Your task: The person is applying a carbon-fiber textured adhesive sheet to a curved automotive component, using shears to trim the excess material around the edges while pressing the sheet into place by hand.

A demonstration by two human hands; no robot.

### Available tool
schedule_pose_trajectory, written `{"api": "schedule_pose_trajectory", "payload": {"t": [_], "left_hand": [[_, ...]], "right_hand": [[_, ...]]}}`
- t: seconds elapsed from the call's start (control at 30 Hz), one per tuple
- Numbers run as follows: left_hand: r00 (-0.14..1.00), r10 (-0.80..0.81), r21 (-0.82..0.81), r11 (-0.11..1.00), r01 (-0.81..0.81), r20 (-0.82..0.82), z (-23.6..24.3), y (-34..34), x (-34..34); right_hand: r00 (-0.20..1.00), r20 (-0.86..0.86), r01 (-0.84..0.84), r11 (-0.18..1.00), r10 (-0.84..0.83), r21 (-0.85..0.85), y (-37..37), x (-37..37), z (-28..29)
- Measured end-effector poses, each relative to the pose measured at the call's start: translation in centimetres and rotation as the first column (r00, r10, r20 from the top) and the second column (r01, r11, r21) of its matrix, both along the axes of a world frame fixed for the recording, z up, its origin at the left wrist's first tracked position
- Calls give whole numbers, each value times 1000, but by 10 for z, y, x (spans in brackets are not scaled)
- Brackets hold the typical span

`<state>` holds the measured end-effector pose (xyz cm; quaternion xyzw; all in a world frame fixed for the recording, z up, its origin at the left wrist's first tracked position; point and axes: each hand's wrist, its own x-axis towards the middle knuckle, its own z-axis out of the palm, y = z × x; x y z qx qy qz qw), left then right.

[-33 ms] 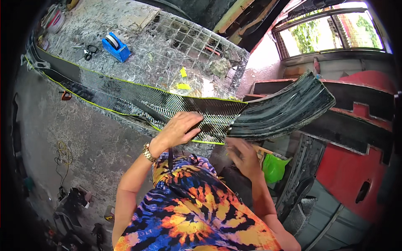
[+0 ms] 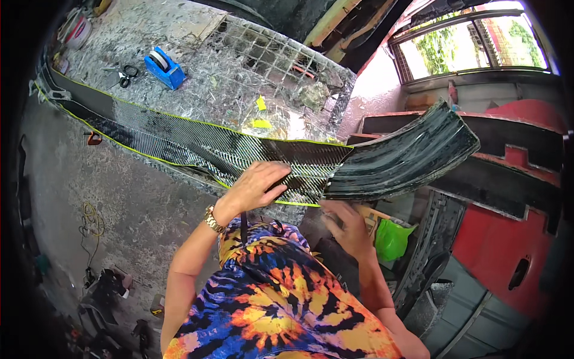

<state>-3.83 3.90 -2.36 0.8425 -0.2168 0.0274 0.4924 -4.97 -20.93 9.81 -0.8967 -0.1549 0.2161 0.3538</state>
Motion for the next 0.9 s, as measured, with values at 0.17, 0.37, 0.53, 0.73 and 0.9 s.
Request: {"api": "schedule_pose_trajectory", "payload": {"t": [0.17, 0.37, 0.53, 0.73, 0.9], "left_hand": [[998, -41, 57, 997, 43, -37, 9, -1, 1], [998, -15, 55, 998, 19, -63, 12, -5, 0], [997, -22, 80, 996, 28, -77, 11, -2, -1], [938, 295, 223, 917, -332, 185, 31, 17, 33], [990, 132, 322, 936, -140, 49, 29, 22, 62]], "right_hand": [[975, 178, -137, 990, 131, 22, 10, -3, -10], [981, 138, -148, 987, 138, 64, 19, 12, -6], [997, 47, -60, 989, 55, 132, 33, 35, -11], [897, -432, 194, 962, -94, 194, 39, 72, -39], [928, -370, 35, 978, 45, 206, 50, 81, -54]]}}
